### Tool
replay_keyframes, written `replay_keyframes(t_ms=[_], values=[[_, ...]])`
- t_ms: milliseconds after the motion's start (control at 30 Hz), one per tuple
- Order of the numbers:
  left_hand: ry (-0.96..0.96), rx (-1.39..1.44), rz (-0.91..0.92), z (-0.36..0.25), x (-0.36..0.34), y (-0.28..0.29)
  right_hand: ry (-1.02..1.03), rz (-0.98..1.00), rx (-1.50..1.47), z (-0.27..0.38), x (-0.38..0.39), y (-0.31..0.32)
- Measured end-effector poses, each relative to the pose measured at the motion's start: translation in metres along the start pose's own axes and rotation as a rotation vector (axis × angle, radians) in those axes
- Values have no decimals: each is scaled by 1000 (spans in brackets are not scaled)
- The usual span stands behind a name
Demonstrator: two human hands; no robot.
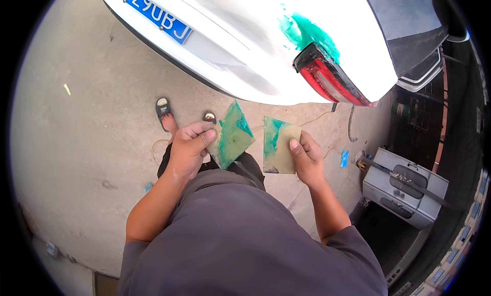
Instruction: The person mixes green body filler on a spreader while sitting, then walks to the rear of a white car and applies the filler to the bumper area using two spreaders. The person spreads the filler over a small section near the taillight and license plate.
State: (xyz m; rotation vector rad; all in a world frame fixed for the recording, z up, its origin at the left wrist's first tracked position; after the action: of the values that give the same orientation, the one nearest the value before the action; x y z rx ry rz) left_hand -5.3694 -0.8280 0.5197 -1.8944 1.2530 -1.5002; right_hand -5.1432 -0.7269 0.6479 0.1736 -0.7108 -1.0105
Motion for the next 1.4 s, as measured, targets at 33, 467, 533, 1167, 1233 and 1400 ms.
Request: replay_keyframes(t_ms=[33, 467, 533, 1167, 1233, 1400], values=[[17, -46, 1, -4, 3, 0, 28, -71, -253, 8, 3, -8], [-241, -854, 284, -37, 65, -68, -129, -341, -1121, -26, 108, -111], [-325, -998, 424, -38, 69, -78, -65, -386, -1172, -28, 110, -115], [-157, -1689, 1091, -31, 43, -55, -26, -593, -1414, -83, 109, -208], [-74, -1787, 1067, -34, 27, -55, 27, -703, -1403, -87, 110, -208], [139, -1871, 947, -55, 16, -53, 310, -1080, -1412, -187, 207, -198]])
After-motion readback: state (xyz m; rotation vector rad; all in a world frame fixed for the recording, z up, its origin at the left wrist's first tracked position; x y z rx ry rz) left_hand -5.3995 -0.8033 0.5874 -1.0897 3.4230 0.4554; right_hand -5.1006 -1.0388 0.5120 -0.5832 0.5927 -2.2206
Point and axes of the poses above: each hand's wrist, its own x-axis away from the middle knuckle, its own y-axis out of the back of the hand, z = x × y, the point moved 5 cm from there along -x, towards the middle knuckle, and after that the axes turned 6 degrees about x, right-handed, at the moved point
